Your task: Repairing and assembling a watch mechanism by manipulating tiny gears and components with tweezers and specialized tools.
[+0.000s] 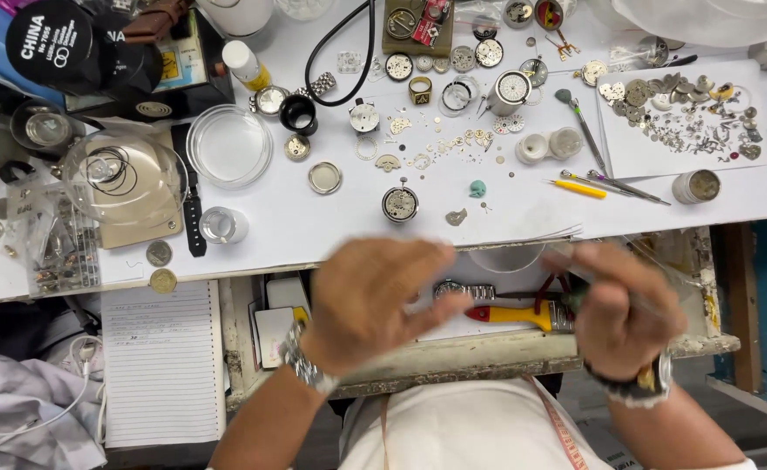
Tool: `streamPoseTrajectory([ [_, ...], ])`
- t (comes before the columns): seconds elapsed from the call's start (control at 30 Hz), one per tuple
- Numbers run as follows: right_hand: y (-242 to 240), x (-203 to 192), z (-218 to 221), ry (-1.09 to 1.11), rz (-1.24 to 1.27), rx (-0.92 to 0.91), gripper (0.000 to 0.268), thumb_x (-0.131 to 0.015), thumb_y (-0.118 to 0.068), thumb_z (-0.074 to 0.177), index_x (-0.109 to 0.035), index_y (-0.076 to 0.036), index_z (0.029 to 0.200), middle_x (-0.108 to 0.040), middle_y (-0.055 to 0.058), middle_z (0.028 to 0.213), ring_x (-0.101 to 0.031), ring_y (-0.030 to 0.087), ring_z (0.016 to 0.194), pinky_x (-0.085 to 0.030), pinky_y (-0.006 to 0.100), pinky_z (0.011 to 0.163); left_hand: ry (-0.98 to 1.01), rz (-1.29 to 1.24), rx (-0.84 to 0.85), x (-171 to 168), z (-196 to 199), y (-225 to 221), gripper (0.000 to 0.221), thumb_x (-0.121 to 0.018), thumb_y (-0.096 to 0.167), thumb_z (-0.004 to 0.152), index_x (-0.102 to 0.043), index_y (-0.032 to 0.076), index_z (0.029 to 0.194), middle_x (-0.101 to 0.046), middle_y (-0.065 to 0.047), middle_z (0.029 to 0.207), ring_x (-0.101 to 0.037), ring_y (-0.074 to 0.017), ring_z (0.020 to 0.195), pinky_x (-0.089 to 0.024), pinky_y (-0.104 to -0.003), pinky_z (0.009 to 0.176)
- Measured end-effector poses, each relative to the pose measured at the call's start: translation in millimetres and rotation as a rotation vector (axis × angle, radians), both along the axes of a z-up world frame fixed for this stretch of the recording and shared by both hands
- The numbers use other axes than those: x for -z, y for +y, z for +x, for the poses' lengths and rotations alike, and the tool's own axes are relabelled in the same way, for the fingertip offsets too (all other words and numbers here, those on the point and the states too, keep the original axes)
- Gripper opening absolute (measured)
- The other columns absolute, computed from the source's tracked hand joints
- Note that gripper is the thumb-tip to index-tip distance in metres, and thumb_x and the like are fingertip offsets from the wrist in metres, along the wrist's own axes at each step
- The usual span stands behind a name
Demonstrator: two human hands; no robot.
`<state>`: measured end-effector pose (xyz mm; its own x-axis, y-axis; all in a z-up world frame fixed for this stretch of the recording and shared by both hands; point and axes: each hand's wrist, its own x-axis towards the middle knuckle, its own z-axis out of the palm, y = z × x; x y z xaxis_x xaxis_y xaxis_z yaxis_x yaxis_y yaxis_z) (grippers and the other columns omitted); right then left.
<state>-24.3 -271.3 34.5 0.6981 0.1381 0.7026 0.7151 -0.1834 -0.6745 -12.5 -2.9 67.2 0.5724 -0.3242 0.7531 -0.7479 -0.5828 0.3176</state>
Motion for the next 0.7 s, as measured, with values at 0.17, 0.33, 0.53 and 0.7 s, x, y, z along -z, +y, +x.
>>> streamPoseTrajectory([
  [0.17,15,-9,39,0.047,-0.051,0.2,0.023,-0.071,0.015,0.1,-0.06,0.009,0.119,-0.067,0.027,0.112,-0.072,0.034,0.105,-0.065,0.038,0.097,0.042,-0.251,-0.175,5,42,15,0.035,-0.074,0.021,0.093,-0.059,0.008,0.122,-0.069,-0.01,0.109,-0.063,-0.0219,0.08,-0.058,-0.034,0.072],
  [0.33,30,-30,77,-0.166,-0.417,0.128,0.018,-0.069,0.013,0.096,-0.077,0.003,0.108,-0.076,0.014,0.089,-0.071,0.032,0.078,-0.059,0.038,0.075,0.042,-0.424,-0.222,19,50,18,0.029,-0.073,0.018,0.091,-0.067,0.008,0.118,-0.073,-0.005,0.101,-0.061,-0.0194,0.07,-0.051,-0.032,0.06],
  [0.53,42,-36,92,-0.193,-0.65,0.076,0.022,-0.072,0.009,0.092,-0.079,-0.001,0.11,-0.065,0.01,0.069,-0.066,0.031,0.068,-0.058,0.037,0.077,0.006,-0.42,-0.205,25,45,19,0.027,-0.072,0.008,0.089,-0.069,0.007,0.116,-0.073,-0.006,0.098,-0.062,-0.0207,0.069,-0.056,-0.033,0.06],
  [0.7,40,-31,91,-0.122,-0.657,0.063,0.021,-0.075,0.007,0.09,-0.077,-0.004,0.107,-0.065,0.009,0.073,-0.064,0.032,0.07,-0.055,0.039,0.074,0.034,-0.431,-0.191,24,44,20,0.028,-0.073,0.005,0.088,-0.07,0.008,0.115,-0.073,-0.007,0.097,-0.062,-0.0204,0.068,-0.057,-0.034,0.059],
])
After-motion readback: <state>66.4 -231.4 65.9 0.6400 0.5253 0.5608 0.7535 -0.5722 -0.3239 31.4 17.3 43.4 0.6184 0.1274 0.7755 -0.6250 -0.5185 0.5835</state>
